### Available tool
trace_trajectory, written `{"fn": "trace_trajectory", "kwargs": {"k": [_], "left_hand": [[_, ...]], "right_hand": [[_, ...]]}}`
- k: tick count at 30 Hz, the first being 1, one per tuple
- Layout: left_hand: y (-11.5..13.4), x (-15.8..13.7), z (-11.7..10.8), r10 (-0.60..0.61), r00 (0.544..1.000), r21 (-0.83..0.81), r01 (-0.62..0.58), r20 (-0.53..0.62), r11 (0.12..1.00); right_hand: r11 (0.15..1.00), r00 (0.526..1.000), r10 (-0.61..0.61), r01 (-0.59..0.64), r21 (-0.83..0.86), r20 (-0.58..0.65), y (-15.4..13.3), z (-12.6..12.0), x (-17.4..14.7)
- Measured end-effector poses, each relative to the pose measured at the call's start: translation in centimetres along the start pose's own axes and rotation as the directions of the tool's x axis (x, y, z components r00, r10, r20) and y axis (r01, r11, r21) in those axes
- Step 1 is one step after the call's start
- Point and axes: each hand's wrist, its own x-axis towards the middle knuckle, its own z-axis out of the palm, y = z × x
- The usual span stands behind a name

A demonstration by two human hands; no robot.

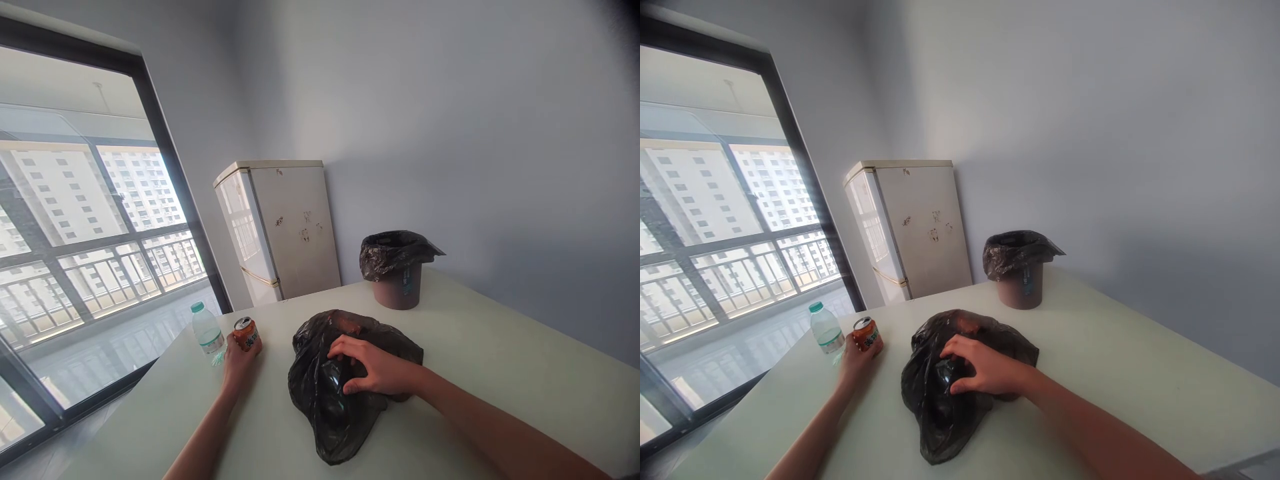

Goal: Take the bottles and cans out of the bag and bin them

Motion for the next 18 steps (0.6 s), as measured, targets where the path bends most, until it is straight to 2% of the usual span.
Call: {"fn": "trace_trajectory", "kwargs": {"k": [5, 11, 15, 18], "left_hand": [[-0.3, 0.1, 0.5, 0.012, 0.998, -0.082, -0.008, 0.054, 0.997], [-0.8, 0.3, 1.1, 0.018, 0.997, -0.088, -0.011, 0.080, 0.996], [-0.4, 0.0, 1.0, 0.027, 0.996, -0.093, -0.020, 0.081, 0.995], [0.4, -0.3, 0.8, 0.053, 0.997, -0.083, -0.048, 0.050, 0.995]], "right_hand": [[1.000, 1.000, -0.007, 0.007, -0.025, -0.018, -0.1, 0.0, -0.1], [0.995, 0.994, 0.012, -0.022, -0.096, -0.104, 0.3, 0.1, 0.0], [0.987, 0.979, 0.032, -0.062, -0.148, -0.199, 1.2, 0.3, 0.3], [0.983, 0.950, 0.030, -0.084, -0.161, -0.309, 1.8, 0.3, 0.5]]}}
